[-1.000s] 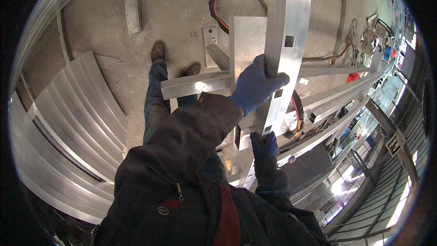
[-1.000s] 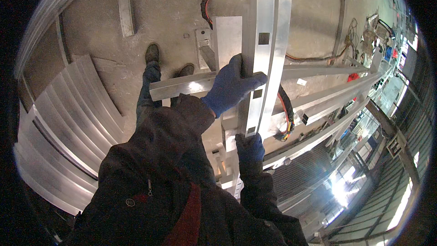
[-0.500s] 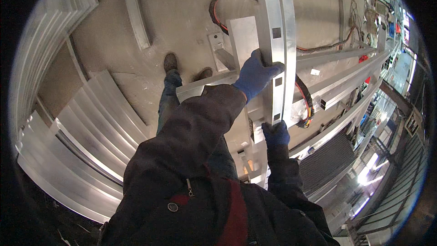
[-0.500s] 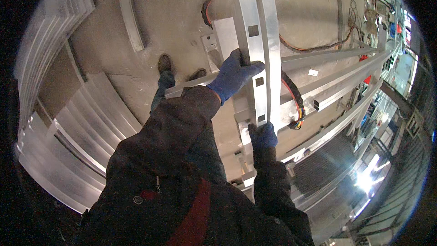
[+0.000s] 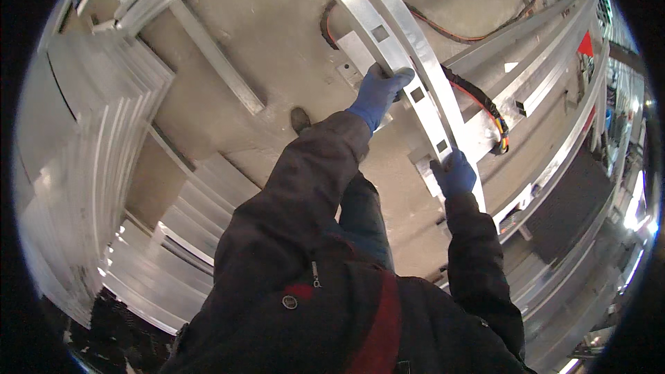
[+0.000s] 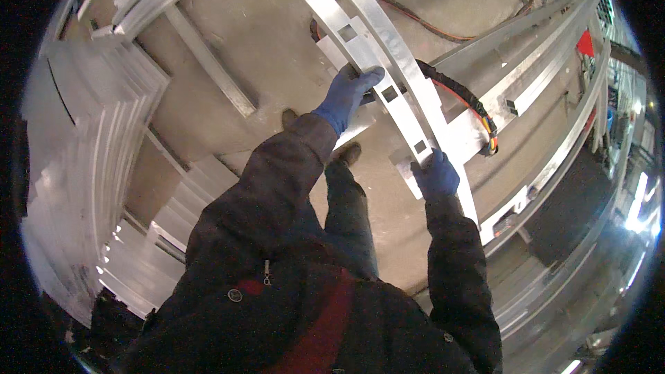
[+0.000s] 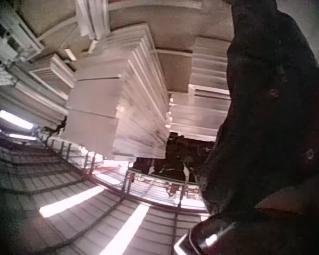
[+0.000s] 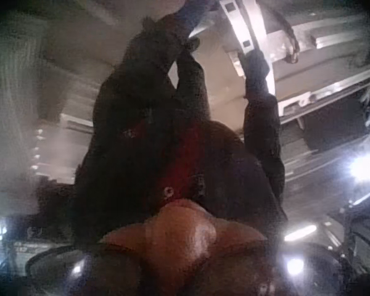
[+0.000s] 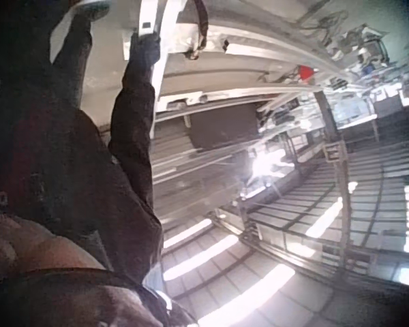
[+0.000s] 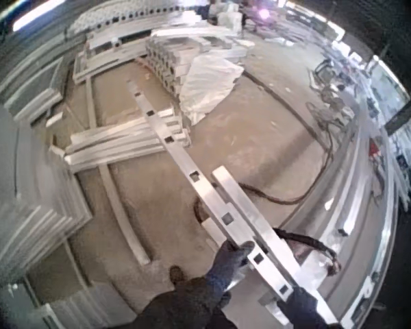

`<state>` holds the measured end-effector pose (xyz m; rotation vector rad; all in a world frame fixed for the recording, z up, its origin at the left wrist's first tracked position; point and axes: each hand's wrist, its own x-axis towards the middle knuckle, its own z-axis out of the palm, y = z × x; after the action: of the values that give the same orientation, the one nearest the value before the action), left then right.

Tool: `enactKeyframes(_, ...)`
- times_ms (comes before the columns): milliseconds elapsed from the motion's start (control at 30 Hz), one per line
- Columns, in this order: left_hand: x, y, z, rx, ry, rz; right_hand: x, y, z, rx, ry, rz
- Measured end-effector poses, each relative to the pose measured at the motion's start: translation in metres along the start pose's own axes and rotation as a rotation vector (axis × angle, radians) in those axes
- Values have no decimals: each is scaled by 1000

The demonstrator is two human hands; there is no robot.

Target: The person handles long aluminum frames, aligning them on a workbench and measuring their lengths with a tape measure. They repeatedly reposition the frames and take multiple measurements to verify dimensions.

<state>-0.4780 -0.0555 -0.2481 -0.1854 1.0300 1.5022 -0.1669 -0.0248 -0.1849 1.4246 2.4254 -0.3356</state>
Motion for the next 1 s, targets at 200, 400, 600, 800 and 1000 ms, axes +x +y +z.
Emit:
enactKeyframes(200, -10, 8, 8, 106, -21, 8, -3, -6, -11, 24, -74, 86)
enactKeyframes(400, -11, 2, 9, 140, -83, -1, -38, 27, -18, 205, -6, 8)
enactKeyframes(600, -1, -3, 3, 146, -31, -74, -134, 114, -11, 239, -57, 272)
enactKeyframes(800, 10, -5, -8, 156, -117, -86, -189, 179, 16, 221, 93, 290)
enactKeyframes(1000, 17, 2, -13, 158, -189, -167, -169, 184, 33, 85, 9, 372)
